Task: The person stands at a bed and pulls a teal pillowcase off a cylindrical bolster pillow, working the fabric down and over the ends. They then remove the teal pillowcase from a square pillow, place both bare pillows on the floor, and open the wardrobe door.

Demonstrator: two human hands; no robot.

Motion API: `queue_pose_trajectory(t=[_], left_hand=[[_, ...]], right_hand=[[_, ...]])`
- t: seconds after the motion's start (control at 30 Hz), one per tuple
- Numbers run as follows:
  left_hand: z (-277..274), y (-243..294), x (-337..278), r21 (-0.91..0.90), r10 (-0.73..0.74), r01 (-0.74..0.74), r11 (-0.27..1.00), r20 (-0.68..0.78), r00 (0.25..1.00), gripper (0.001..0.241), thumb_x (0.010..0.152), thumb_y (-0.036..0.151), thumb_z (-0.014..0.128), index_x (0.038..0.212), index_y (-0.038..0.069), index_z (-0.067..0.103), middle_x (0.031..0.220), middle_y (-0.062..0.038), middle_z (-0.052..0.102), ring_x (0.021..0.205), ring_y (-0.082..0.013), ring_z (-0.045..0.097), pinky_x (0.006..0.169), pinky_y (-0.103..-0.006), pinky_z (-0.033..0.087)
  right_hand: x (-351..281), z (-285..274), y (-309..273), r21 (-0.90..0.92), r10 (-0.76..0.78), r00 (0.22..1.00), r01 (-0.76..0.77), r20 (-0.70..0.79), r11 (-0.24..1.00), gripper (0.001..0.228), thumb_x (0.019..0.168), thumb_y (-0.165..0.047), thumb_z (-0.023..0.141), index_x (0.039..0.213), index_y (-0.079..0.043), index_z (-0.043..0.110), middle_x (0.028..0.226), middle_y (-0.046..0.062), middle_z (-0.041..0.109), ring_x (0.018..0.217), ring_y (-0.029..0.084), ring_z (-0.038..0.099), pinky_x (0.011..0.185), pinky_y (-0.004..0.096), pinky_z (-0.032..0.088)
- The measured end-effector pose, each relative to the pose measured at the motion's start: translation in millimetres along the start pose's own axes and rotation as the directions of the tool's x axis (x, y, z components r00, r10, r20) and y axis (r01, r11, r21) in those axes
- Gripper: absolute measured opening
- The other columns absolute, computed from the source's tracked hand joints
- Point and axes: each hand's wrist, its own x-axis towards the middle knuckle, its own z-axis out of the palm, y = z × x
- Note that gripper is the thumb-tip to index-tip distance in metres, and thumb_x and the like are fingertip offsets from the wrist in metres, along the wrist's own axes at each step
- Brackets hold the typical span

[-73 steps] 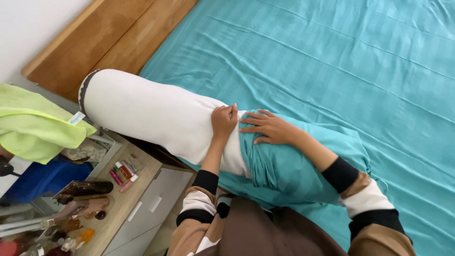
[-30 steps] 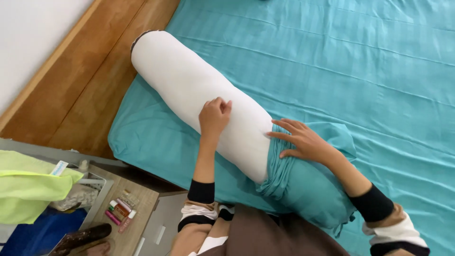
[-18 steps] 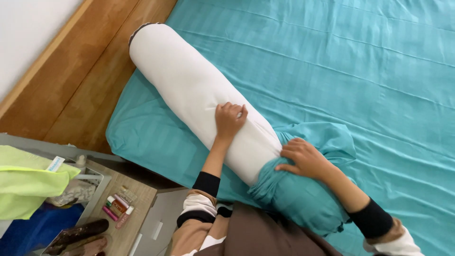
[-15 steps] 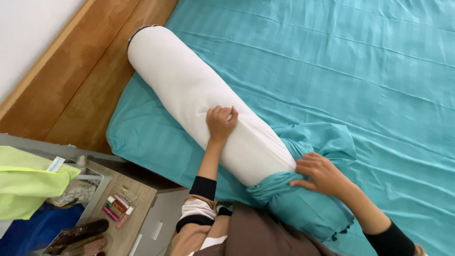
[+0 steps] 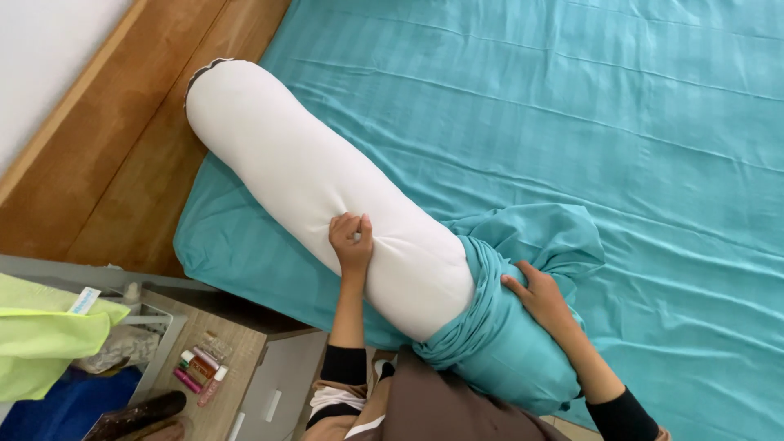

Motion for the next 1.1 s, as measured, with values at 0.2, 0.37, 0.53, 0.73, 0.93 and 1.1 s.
queue_pose_trajectory(t=[0.2,0.37,0.53,0.73,0.93,1.1], left_hand=[[-7,-5,7,-0.223,-0.077,0.023,0.974,-0.238,0.968,0.029,0.091,0.002,0.056,0.064,0.008,0.046,0.064,-0.004,0.046,0.069,-0.0219,0.046,0.071,-0.0369,0.037],[-13,10,48,-0.108,-0.155,0.137,0.985,-0.182,0.971,0.028,0.099,0.013,0.063,0.073,0.011,0.053,0.072,-0.001,0.054,0.077,-0.0217,0.051,0.08,-0.0369,0.038],[14,63,71,0.193,0.195,-0.214,0.958,0.112,0.974,0.021,0.092,0.027,0.071,0.104,0.011,0.068,0.111,-0.005,0.071,0.108,-0.0248,0.063,0.097,-0.044,0.037],[50,21,27,0.352,0.07,-0.145,0.925,0.217,0.974,0.025,0.095,0.035,0.073,0.083,0.013,0.069,0.083,0.001,0.067,0.09,-0.0208,0.062,0.09,-0.0419,0.039],[49,8,21,0.333,0.083,-0.137,0.933,0.173,0.981,0.03,0.093,0.028,0.074,0.069,0.014,0.064,0.07,0.002,0.064,0.076,-0.0192,0.061,0.08,-0.0403,0.04],[52,4,29,0.37,0.166,-0.2,0.907,0.122,0.979,0.032,0.089,0.025,0.073,0.063,0.013,0.059,0.068,0.002,0.064,0.072,-0.0203,0.059,0.075,-0.0404,0.041]], right_hand=[[-12,-39,-66,-0.284,-0.646,0.639,0.584,-0.418,0.761,0.044,0.08,-0.038,0.086,0.076,-0.005,0.057,0.061,0.01,0.052,0.052,0.027,0.051,0.051,0.039,0.038],[-10,-65,-125,-0.542,-0.889,0.401,0.707,-0.221,0.454,0.041,0.078,-0.033,0.09,0.074,-0.008,0.057,0.059,0.005,0.046,0.052,0.023,0.051,0.048,0.036,0.039],[-8,-29,-93,-0.484,-0.819,0.559,0.756,0.127,0.441,0.036,0.078,-0.037,0.082,0.078,-0.01,0.058,0.072,0.005,0.056,0.067,0.024,0.061,0.056,0.039,0.048],[2,-72,-115,-0.235,-0.737,0.668,0.737,0.106,0.634,0.042,0.083,-0.046,0.074,0.104,-0.01,0.07,0.095,0.008,0.066,0.084,0.028,0.066,0.071,0.039,0.054],[60,-46,-181,-0.428,-0.962,0.233,0.891,0.139,0.154,0.054,0.079,-0.049,0.064,0.115,-0.01,0.072,0.119,0.011,0.067,0.115,0.031,0.061,0.097,0.049,0.047],[88,-17,-139,-0.265,-0.836,0.447,0.889,0.319,0.374,0.023,0.093,-0.024,0.067,0.079,-0.005,0.067,0.085,0.008,0.068,0.084,0.028,0.062,0.081,0.041,0.052]])
